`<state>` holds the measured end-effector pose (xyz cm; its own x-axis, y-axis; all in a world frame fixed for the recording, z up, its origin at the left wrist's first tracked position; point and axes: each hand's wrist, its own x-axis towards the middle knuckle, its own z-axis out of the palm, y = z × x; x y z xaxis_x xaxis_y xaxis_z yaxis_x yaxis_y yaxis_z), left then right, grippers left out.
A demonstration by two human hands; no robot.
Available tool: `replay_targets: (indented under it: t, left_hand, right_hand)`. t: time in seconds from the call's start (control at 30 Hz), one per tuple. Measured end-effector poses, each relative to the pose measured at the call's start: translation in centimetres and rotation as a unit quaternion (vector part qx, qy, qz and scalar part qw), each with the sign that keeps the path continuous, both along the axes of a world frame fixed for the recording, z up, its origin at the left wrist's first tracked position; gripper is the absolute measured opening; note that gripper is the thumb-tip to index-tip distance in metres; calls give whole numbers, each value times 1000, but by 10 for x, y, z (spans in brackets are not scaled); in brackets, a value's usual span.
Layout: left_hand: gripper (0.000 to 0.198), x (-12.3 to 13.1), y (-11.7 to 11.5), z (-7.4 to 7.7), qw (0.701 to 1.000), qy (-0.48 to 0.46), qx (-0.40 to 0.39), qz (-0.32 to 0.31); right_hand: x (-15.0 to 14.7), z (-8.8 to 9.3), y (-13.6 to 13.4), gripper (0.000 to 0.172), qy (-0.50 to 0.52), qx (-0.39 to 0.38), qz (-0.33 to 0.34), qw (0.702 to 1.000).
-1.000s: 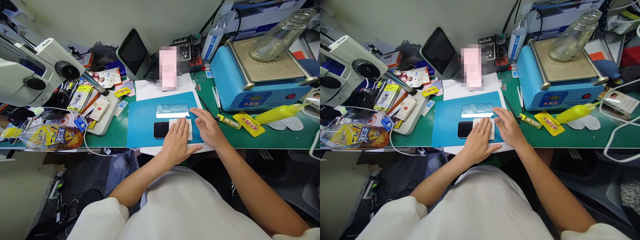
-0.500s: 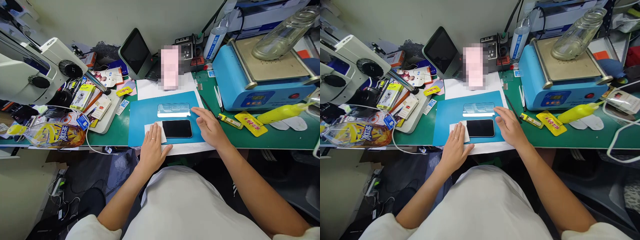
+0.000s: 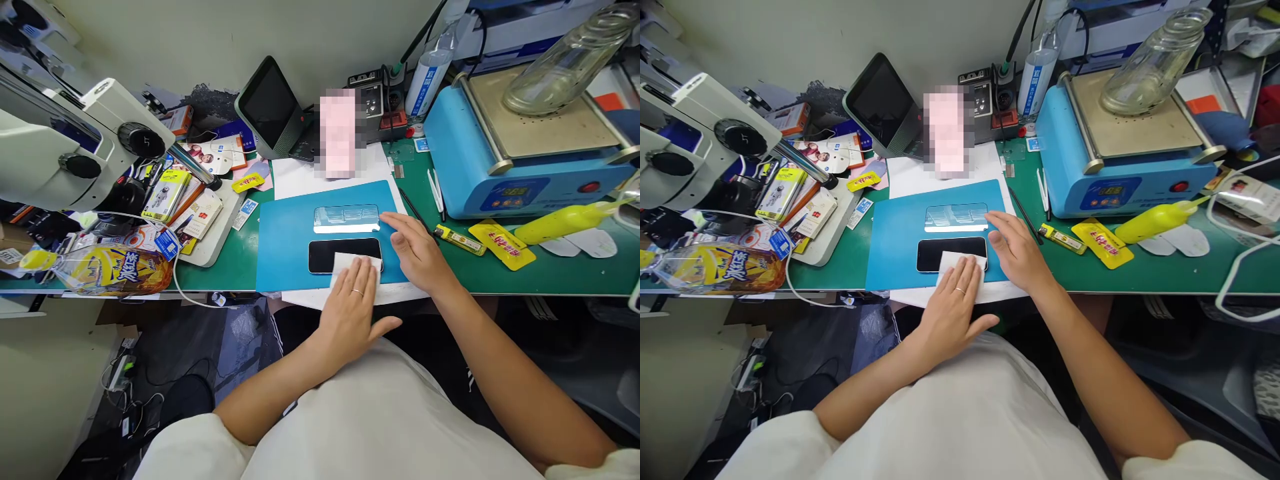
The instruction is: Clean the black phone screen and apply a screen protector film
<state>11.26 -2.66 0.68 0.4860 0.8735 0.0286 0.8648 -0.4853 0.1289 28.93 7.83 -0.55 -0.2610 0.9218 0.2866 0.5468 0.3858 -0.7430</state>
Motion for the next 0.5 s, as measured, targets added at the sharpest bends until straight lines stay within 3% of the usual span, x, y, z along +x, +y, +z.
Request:
replay_targets:
  t: [0.23, 0.5]
  left_hand:
    - [94, 28, 26, 0, 1000, -19, 19, -2]
    - [89, 9, 51, -4, 999, -28, 22, 31]
  right_hand:
    - [0, -1, 1, 62, 3, 10, -3, 1000]
    - [1, -1, 1, 65, 9, 3, -1, 1000]
